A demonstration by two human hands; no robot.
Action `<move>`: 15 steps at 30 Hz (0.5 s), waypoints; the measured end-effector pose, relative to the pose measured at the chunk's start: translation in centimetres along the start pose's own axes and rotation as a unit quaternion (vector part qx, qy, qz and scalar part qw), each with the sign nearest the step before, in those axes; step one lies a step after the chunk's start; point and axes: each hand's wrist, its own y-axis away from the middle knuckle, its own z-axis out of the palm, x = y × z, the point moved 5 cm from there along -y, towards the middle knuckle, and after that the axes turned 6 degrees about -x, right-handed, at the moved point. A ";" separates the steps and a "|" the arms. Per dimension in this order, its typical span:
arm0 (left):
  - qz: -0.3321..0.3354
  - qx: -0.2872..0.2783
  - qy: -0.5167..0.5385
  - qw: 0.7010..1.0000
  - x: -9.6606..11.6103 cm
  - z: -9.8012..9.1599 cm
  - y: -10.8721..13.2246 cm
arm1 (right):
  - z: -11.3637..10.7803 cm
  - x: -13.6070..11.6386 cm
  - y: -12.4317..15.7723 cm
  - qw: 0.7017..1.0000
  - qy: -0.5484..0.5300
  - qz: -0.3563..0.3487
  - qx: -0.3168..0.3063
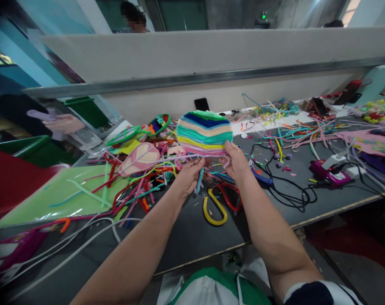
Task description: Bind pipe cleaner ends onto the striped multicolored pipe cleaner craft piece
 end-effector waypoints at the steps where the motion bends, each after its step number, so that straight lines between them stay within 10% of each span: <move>1: 0.006 0.005 0.008 1.000 0.1 -0.1 0.0 | -0.1 0.1 0.0 1.000 -0.006 0.001 0.008; 7: 0.064 0.057 0.068 0.994 0.4 -1.6 -0.5 | -2.2 2.6 0.1 0.988 -0.004 0.120 0.097; 15: 0.086 0.059 0.087 0.991 0.2 -1.6 -0.8 | -0.4 4.1 0.7 0.984 -0.033 0.173 -0.017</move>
